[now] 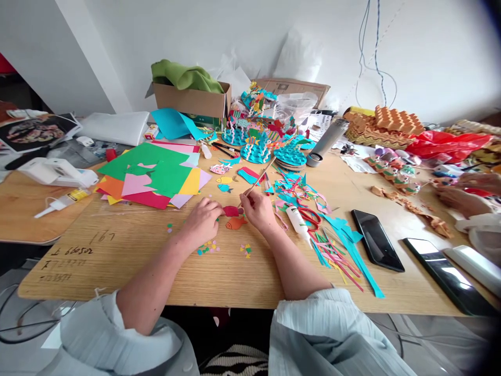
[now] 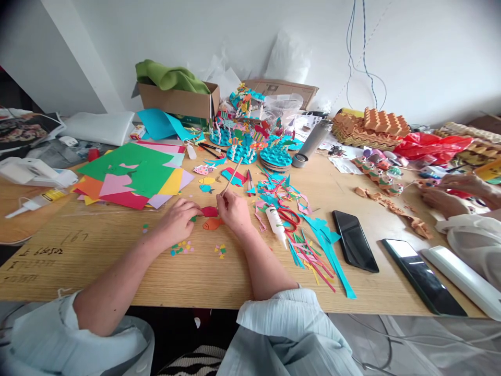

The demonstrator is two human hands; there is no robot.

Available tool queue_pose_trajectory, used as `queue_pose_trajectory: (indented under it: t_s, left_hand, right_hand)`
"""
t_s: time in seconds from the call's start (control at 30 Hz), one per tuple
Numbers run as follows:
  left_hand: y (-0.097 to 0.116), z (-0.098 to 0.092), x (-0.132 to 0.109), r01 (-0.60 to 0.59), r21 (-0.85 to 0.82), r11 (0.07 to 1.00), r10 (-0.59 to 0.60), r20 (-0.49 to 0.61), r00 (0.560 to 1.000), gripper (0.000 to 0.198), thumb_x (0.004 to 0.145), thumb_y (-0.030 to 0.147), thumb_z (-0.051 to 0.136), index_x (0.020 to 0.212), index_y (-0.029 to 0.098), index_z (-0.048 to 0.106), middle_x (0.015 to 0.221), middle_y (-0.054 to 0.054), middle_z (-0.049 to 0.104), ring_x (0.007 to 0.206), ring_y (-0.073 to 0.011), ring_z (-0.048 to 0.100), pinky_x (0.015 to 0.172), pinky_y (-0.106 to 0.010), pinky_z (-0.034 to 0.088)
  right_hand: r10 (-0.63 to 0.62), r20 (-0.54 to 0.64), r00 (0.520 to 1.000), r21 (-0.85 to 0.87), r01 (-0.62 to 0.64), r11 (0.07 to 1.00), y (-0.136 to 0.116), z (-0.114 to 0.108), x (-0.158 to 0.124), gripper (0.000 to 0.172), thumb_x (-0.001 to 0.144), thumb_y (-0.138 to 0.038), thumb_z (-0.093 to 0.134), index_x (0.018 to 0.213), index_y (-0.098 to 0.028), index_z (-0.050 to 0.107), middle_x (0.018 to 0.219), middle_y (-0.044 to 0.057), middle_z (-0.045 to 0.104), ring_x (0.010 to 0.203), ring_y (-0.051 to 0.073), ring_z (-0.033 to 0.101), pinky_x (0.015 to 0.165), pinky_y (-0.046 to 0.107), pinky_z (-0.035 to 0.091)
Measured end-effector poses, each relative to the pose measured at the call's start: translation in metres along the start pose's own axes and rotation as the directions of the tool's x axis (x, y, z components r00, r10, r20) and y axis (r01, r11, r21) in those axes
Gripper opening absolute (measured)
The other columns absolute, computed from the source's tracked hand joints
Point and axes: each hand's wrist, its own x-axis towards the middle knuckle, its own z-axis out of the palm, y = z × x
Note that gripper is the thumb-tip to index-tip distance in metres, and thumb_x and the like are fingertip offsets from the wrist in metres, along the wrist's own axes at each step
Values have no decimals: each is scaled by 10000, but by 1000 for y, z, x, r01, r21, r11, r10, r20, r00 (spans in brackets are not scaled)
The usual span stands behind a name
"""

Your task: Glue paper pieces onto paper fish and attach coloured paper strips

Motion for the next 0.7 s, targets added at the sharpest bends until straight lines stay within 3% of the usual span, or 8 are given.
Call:
queue_pose_trajectory:
  t_s: [0.17, 0.37, 0.57, 0.7]
  left_hand:
    - [1, -1, 0, -1, -4, 1000, 1, 7, 1000, 402, 734, -18, 497, 1001, 190, 714, 1067, -68, 683, 1044, -261, 522, 965, -405, 464]
    - [-1, 0, 0, 1, -1, 1000, -1, 12, 1000, 390, 739, -14, 496, 1012, 167, 709, 1087, -82, 686, 1038, -270, 514, 967, -417, 460]
    - [1, -1, 0, 6, 0, 1000, -6, 15, 1000, 414, 726, -22, 498, 1002, 198, 713, 1069, -61, 683, 1048, -258, 521, 962, -407, 462]
    - [1, -1, 0, 11, -12, 1000, -11, 17, 1000, 400, 740, -13, 498, 1015, 183, 712, 1080, -78, 685, 1052, -265, 519, 963, -416, 466]
  right_hand:
    - [-38, 31, 999, -26, 39, 999, 1, 2, -1, 190, 910, -284, 477, 751, -217, 556, 680, 39, 679, 637, 176, 636, 606, 253, 419]
    - [-18, -71, 997, -35, 15, 999, 0, -1, 0, 210, 928, -310, 471, 754, -222, 548, 692, 38, 678, 651, 174, 626, 619, 254, 419]
    - [-44, 31, 999, -75, 46, 996, 1, 1, -1, 182, 920, -273, 479, 760, -219, 546, 689, 38, 666, 656, 180, 623, 614, 255, 415]
    - [-55, -31, 998, -104, 52, 993, 2, 2, -1, 211, 925, -287, 464, 736, -224, 531, 683, 39, 650, 672, 182, 614, 622, 259, 409]
